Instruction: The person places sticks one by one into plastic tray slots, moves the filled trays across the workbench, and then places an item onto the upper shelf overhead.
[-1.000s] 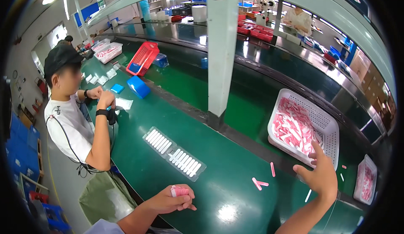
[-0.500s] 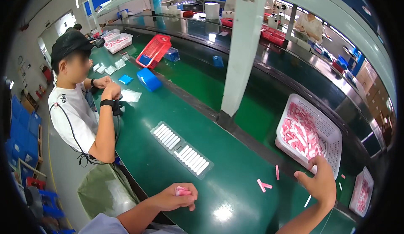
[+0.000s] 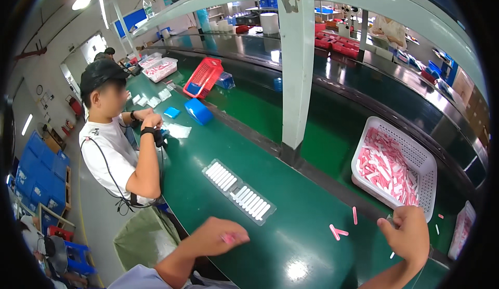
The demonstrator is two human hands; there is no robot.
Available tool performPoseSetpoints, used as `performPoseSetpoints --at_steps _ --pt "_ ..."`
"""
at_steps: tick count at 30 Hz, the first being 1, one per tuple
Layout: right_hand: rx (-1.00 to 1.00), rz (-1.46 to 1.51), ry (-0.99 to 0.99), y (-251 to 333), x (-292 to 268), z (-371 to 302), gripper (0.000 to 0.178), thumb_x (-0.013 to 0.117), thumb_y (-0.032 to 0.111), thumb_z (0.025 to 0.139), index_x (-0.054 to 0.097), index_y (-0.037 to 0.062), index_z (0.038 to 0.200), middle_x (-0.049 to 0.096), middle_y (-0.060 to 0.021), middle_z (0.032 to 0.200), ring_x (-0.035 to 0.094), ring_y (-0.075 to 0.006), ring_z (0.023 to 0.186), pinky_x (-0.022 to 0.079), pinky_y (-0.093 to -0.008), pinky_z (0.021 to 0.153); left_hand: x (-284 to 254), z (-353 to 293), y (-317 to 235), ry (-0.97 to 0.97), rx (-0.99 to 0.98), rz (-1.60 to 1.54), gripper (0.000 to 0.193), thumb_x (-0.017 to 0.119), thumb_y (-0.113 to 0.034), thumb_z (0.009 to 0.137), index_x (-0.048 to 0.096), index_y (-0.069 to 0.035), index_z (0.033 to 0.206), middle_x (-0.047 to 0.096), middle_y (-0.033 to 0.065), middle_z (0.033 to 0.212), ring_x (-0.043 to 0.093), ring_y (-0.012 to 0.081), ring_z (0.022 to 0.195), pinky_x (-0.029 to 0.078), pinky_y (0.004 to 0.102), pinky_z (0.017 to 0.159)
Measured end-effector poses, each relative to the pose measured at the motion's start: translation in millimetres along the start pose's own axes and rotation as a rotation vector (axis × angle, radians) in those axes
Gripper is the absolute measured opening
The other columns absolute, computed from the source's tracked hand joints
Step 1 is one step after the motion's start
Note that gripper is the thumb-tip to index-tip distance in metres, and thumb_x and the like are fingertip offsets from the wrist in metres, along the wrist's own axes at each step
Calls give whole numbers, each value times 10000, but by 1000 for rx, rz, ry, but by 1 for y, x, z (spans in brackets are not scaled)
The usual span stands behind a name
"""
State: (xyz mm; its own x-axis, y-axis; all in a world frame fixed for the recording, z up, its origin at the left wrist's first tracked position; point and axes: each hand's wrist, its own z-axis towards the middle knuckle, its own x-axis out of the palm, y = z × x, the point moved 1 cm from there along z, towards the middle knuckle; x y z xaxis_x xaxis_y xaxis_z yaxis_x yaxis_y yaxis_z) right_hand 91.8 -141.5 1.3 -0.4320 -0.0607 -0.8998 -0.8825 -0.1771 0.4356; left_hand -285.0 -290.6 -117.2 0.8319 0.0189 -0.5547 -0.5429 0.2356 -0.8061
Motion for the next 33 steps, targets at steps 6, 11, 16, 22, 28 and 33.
performPoseSetpoints --at_steps 6,11,16,22,28,33 --pt "-339 -181 114 37 41 1 357 824 239 671 589 -14 584 528 -195 517 529 -374 483 422 -455 515 48 6 -22 137 -168 -539 148 630 -146 986 705 -21 1008 678 61 813 628 122 661 503 273 609" --pt "-1356 285 4 142 85 -16 377 783 365 744 604 52 634 622 -135 609 621 -346 593 480 -427 569 30 22 -29 -751 201 -691 193 486 -205 1070 588 -65 983 579 12 750 526 144 593 504 371 680" --pt "-1174 453 549 149 60 -77 747 705 322 863 389 135 1514 476 -162 1430 530 -277 1226 434 -439 1046 14 29 -71 -688 542 -845 320 479 -343 1069 601 -56 994 486 -15 640 400 100 563 480 445 812" --pt "-1179 546 755 151 85 -92 843 751 347 810 358 137 1526 349 -244 1484 522 -346 1242 440 -436 1035 25 25 -79 -709 767 -1095 260 473 -279 1075 631 -74 1045 548 5 706 442 125 592 469 413 736" --pt "-1144 615 944 154 98 -100 940 797 372 757 327 138 1538 221 -327 1539 514 -416 1258 446 -432 1024 63 27 -92 -749 711 -1081 253 525 -238 1054 633 -22 976 595 69 764 482 151 618 472 407 683" --pt "-1229 560 981 152 102 -88 1135 848 418 687 206 135 1580 -73 -426 1509 393 -536 1322 398 -447 1075 34 16 -63 -715 395 -970 235 586 -188 1022 615 21 919 601 116 776 503 174 641 487 401 667"
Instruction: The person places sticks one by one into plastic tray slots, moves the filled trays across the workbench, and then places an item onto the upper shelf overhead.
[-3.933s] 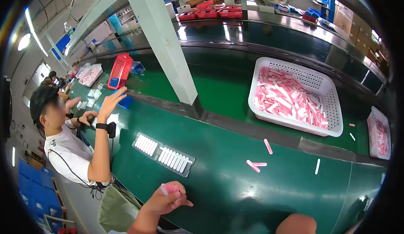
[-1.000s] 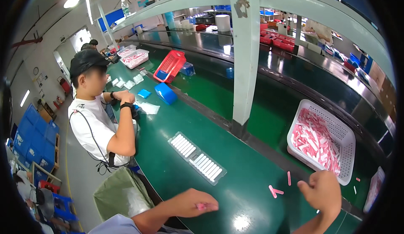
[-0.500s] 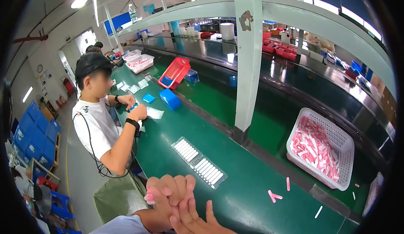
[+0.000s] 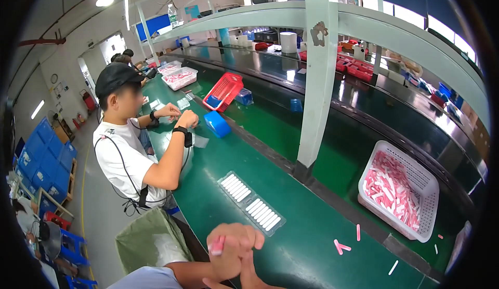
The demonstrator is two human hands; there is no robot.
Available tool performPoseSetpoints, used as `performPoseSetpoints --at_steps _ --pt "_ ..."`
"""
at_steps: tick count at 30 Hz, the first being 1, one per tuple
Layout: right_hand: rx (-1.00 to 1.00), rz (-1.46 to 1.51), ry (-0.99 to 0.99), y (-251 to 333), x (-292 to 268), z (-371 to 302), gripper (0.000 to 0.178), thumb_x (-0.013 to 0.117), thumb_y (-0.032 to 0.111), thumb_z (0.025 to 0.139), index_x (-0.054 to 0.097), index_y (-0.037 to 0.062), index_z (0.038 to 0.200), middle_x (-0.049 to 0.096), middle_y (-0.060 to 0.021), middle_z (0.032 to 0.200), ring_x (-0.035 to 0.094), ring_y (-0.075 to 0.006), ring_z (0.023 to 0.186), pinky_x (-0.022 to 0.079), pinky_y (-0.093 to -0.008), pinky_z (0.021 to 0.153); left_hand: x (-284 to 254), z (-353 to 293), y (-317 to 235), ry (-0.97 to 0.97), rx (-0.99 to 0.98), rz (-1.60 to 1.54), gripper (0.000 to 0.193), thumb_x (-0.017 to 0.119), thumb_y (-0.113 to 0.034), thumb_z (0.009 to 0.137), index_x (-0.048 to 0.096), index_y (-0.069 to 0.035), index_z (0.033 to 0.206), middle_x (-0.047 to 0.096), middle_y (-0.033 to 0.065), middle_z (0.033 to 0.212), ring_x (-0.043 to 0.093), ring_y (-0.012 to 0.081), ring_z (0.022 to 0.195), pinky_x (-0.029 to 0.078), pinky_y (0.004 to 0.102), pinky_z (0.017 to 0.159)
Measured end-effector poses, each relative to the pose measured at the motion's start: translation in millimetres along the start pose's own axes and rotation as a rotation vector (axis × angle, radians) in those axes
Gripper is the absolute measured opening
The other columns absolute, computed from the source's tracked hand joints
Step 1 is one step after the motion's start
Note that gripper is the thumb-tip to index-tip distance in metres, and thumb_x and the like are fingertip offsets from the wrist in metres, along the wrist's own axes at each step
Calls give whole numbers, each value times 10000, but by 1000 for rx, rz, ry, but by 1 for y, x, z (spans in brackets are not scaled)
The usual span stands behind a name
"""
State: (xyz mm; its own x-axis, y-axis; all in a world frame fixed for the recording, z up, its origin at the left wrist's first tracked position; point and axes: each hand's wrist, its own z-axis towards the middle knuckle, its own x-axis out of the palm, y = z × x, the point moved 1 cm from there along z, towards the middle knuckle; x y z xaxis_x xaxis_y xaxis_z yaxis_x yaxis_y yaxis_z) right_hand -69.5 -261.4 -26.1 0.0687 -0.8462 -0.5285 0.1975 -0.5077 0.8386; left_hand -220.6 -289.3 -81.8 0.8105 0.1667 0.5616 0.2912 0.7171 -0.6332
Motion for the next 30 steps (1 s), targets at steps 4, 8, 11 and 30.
performPoseSetpoints --at_steps 4,8,11,30 --pt "61 -50 -96 10 -31 -17 951 844 352 694 372 116 1485 212 -334 1511 440 -487 1311 379 -446 1109 -21 9 3 -108 -280 -46 248 537 -208 1050 620 -1 942 530 52 693 488 157 619 492 382 696" --pt "177 -98 -60 -4 -48 -23 303 794 233 720 638 62 916 684 -155 935 642 -362 965 473 -421 992 -74 -7 -7 -43 -505 316 255 524 -190 1058 644 21 981 613 84 769 583 158 698 504 335 732" --pt "439 -235 -153 8 -48 -27 310 776 213 730 511 60 678 601 -140 725 622 -373 774 517 -414 894 -79 -19 -12 84 -543 379 244 534 -168 1053 666 37 1051 679 111 910 645 163 802 519 299 782" --pt "983 -412 -62 7 -50 -6 258 763 231 776 580 65 699 652 -166 814 647 -364 802 534 -438 844 -124 -13 -51 95 -544 585 179 597 -153 1016 694 -8 980 568 -22 681 492 43 622 408 217 573"
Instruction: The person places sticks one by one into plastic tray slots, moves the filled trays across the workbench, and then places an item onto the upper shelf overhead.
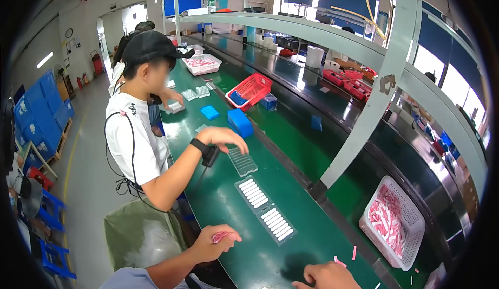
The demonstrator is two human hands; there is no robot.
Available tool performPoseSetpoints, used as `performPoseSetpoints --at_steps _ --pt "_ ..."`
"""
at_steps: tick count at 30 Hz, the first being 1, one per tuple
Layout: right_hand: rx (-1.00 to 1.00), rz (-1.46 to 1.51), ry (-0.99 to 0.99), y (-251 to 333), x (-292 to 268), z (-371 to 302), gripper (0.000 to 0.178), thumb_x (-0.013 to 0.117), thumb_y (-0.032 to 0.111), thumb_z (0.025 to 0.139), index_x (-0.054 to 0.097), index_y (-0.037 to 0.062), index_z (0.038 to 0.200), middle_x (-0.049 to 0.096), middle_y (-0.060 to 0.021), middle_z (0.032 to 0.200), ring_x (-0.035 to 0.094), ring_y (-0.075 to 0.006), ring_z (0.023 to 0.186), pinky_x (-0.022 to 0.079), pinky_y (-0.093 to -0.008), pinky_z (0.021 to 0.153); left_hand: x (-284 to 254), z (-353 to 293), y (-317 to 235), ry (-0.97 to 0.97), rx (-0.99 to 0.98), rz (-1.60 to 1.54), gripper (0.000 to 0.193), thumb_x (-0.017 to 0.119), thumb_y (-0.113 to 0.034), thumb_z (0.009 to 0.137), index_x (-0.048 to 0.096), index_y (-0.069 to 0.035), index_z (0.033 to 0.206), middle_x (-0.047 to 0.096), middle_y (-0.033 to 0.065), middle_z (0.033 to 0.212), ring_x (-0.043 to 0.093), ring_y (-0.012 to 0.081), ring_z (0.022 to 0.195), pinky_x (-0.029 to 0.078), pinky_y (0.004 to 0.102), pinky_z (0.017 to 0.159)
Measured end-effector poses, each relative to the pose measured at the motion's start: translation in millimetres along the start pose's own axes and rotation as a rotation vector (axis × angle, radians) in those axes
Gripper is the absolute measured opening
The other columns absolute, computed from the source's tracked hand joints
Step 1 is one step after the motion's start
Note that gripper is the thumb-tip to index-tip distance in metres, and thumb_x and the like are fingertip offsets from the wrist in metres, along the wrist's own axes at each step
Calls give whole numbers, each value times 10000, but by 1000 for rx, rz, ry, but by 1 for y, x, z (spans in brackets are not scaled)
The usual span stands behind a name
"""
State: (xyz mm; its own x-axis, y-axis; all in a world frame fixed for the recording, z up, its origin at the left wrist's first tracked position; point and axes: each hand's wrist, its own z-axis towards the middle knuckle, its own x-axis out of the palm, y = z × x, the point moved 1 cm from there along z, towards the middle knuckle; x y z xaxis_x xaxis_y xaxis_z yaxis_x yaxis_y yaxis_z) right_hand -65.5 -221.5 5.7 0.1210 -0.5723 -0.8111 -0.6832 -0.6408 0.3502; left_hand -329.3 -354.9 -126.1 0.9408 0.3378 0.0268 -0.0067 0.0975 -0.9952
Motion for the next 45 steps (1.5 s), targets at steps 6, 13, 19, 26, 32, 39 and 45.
performPoseSetpoints --at_steps 6,13,19,26,32,39,45 --pt "-380 -51 -127 -2 40 35 304 744 370 840 675 76 873 662 -60 743 648 -272 704 492 -375 751 -1 -2 17 5 -19 126 158 648 -167 987 718 -27 962 555 -38 669 457 38 603 385 215 562" --pt "-426 39 -487 -39 84 30 251 816 281 767 662 96 836 645 -45 778 623 -265 763 463 -380 755 -24 46 4 -227 117 543 142 692 -173 928 719 -40 970 678 145 754 622 194 617 501 313 614" --pt "-318 172 -716 -28 68 74 284 816 259 758 629 86 883 636 -54 855 586 -272 821 435 -375 785 -13 65 31 -216 224 402 75 693 -96 912 709 -26 933 704 149 792 698 236 687 527 314 628" --pt "-385 205 -783 29 27 195 405 807 230 759 593 52 1053 632 -111 964 597 -305 914 464 -416 829 -6 67 35 -33 451 536 91 744 -69 820 711 -74 904 694 109 789 675 299 684 541 372 620" --pt "-153 -1 -936 71 20 326 821 852 350 720 474 31 1376 647 -194 1166 615 -357 1080 496 -426 922 0 69 44 63 571 571 99 727 -70 792 702 -88 886 692 78 776 671 288 682 549 390 637" --pt "24 31 -617 105 -11 340 956 874 315 662 391 37 1439 630 -204 1206 589 -364 1123 484 -451 958 -6 62 40 72 500 512 132 713 -27 773 694 -82 892 696 74 786 674 284 687 556 373 651" --pt "-306 131 -903 58 -29 233 963 870 253 660 366 36 1452 662 -177 1153 580 -360 1093 482 -440 956 -11 71 44 -44 465 397 79 730 -21 825 710 -55 893 716 96 812 681 231 651 551 331 599"
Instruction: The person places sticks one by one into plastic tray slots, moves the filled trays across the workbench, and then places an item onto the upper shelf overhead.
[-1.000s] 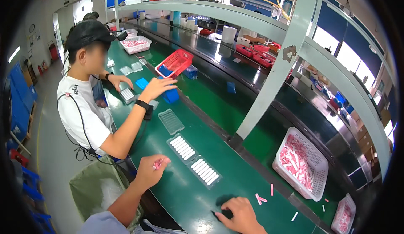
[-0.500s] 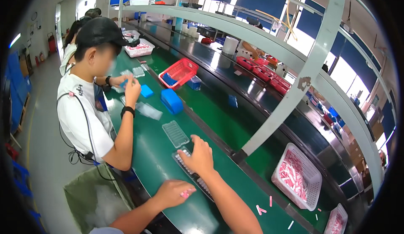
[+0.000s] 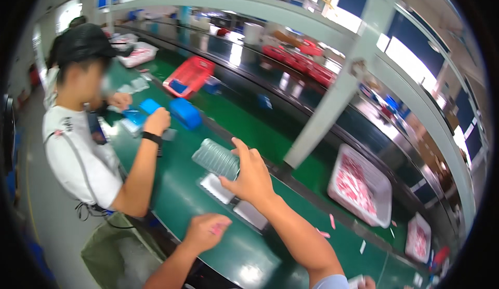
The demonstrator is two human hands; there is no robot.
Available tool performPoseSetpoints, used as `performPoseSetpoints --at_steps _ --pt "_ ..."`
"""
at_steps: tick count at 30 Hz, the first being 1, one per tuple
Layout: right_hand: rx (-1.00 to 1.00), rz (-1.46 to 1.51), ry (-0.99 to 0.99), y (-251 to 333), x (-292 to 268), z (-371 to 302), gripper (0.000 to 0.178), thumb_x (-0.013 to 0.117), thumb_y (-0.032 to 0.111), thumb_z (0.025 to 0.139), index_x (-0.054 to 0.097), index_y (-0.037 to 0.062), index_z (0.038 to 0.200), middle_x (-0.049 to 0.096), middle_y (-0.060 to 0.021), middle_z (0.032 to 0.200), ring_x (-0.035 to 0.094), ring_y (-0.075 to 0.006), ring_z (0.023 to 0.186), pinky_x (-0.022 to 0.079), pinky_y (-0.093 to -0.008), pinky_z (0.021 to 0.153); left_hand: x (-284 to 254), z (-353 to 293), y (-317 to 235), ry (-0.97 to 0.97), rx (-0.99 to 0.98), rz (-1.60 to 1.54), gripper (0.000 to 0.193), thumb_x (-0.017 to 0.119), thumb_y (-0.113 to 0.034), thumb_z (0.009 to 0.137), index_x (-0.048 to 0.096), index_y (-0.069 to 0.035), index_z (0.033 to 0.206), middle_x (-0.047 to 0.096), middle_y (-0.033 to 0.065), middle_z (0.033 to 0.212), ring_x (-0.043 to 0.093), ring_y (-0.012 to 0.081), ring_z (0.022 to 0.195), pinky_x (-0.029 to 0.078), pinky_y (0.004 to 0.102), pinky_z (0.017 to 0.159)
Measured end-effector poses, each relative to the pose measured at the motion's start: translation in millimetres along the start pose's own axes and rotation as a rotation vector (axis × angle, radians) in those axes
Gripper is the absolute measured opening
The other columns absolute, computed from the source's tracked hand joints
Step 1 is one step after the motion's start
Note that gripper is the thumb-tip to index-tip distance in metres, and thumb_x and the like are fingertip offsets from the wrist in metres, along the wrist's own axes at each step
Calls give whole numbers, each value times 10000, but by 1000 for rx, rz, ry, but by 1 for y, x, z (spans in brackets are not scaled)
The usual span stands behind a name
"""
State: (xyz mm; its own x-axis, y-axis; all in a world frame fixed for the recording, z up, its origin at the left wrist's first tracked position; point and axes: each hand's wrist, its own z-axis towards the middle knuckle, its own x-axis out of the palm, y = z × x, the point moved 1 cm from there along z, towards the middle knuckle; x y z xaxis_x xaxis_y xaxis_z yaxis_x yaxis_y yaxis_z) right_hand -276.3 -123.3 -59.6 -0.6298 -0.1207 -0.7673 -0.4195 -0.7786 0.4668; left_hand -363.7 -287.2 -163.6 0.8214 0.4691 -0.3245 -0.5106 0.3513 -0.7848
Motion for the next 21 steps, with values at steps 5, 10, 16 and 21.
performPoseSetpoints --at_steps 5,10,16,21 --pt "5 125 116 -14 -99 -169 953 894 218 677 387 52 1467 660 -135 1273 598 -324 1069 476 -425 953 -8 -2 0 -41 -188 -103 78 696 -46 914 713 23 881 648 35 679 530 58 552 406 206 506" --pt "360 68 80 -10 -142 -334 892 896 205 686 441 49 1437 671 -113 1267 599 -308 1104 490 -401 947 19 -15 -26 86 -424 -568 201 588 -118 991 644 54 904 581 89 595 556 123 487 482 249 463" --pt "580 83 26 6 -133 -380 701 840 203 744 545 61 1364 619 -155 1279 571 -356 1174 464 -425 1009 72 -59 -83 483 -1249 -1286 176 651 -183 985 590 -22 952 486 25 614 447 120 511 332 263 408" --pt "576 106 -15 11 -131 -373 725 777 127 736 509 67 1407 581 -159 1342 520 -358 1274 409 -450 1087 95 -74 -83 589 -1310 -1415 269 639 -45 943 540 -76 1191 580 57 870 541 150 768 415 255 594"
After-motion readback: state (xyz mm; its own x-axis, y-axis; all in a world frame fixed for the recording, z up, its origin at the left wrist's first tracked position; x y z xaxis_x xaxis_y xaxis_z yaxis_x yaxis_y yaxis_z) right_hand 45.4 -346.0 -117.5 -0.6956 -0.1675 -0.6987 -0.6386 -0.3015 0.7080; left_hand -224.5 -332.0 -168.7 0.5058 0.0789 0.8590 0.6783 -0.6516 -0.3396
